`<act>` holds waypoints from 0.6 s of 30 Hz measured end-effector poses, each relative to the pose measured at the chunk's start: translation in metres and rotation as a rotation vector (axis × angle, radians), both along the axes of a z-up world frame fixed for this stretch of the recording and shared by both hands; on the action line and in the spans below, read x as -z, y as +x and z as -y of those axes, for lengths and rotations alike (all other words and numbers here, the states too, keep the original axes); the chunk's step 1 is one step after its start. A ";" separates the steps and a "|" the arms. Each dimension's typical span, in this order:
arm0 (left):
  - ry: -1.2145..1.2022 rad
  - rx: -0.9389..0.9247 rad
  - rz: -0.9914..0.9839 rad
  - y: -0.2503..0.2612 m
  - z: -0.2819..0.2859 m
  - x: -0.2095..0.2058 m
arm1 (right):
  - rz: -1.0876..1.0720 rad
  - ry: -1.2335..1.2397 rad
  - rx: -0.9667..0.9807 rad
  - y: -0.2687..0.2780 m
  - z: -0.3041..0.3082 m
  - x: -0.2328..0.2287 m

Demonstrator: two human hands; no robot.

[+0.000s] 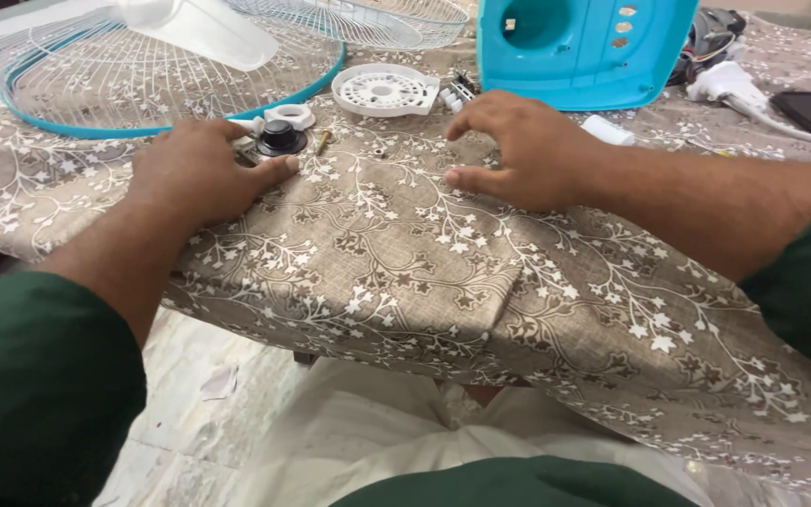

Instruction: The person removes a switch assembly from the back of a blue fan housing using a screwdriver, then places the switch and small hardware on the table. They pick up the fan motor and use the screwdriver to loosen and remove a white plastic pulley from the motor shaft. The fan cage, blades, and other parts remain disassembled on the table.

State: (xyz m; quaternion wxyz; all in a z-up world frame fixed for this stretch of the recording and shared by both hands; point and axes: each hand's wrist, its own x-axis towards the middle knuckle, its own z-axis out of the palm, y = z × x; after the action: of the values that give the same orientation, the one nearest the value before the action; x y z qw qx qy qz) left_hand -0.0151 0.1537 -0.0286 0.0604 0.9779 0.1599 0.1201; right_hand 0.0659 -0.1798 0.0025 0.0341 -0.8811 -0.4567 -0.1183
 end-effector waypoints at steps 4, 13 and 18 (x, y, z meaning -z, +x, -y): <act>-0.113 0.001 0.129 -0.004 -0.002 0.001 | -0.111 -0.071 0.038 0.003 -0.030 0.001; -0.211 -0.019 0.252 -0.009 -0.006 0.004 | -0.049 -0.023 -0.195 0.017 -0.070 0.011; -0.212 0.050 0.320 -0.004 -0.013 0.011 | -0.038 0.050 -0.134 0.015 -0.071 0.005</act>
State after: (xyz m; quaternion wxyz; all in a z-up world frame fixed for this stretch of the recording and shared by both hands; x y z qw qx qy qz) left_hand -0.0191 0.1668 -0.0398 0.1907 0.9381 0.1359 0.2552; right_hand 0.0804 -0.1084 -0.0029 0.0728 -0.8495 -0.5108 -0.1102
